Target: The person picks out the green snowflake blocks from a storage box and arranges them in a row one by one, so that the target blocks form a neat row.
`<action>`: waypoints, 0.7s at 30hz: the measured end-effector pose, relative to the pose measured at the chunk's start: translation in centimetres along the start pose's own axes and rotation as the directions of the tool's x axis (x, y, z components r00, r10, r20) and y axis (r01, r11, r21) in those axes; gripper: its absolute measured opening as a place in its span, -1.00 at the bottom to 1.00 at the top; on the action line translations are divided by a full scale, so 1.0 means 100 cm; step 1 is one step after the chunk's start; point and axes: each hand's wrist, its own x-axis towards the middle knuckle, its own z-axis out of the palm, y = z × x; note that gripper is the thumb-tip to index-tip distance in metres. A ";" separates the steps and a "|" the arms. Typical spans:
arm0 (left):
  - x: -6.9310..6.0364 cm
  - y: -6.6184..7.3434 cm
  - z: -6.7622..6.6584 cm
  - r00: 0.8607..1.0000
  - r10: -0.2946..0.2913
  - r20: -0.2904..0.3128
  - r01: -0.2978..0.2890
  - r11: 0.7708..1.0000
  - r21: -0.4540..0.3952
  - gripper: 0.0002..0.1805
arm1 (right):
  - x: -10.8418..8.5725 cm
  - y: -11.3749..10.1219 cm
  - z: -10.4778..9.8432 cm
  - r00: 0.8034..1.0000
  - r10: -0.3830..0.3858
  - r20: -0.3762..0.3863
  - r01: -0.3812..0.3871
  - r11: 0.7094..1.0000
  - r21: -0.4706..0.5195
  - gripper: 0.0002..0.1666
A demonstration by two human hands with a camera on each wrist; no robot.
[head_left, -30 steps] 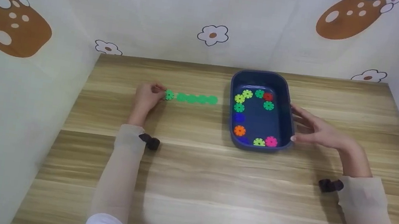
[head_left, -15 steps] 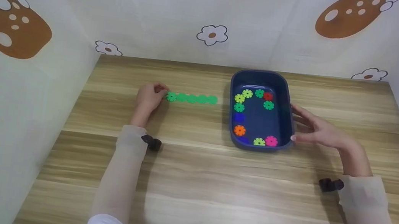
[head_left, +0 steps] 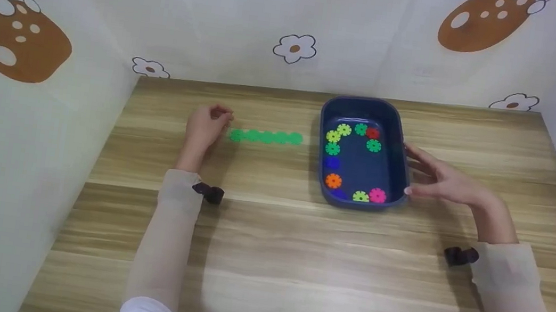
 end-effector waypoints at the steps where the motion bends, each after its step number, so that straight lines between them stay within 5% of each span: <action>1: -0.001 0.002 0.000 1.000 0.011 -0.001 -0.011 1.000 -0.020 -0.72 | 0.000 -0.001 0.000 1.000 -0.004 0.002 0.004 1.000 -0.002 0.14; 10: -0.006 0.027 0.003 0.997 0.075 -0.012 -0.076 0.986 -0.149 -0.76 | 0.001 -0.002 0.001 1.000 -0.030 0.003 0.030 0.999 -0.010 0.14; 21: -0.007 0.056 0.016 0.976 0.216 -0.013 -0.217 0.969 -0.116 -0.77 | 0.001 0.001 0.000 1.000 -0.018 -0.002 0.018 1.000 -0.010 0.15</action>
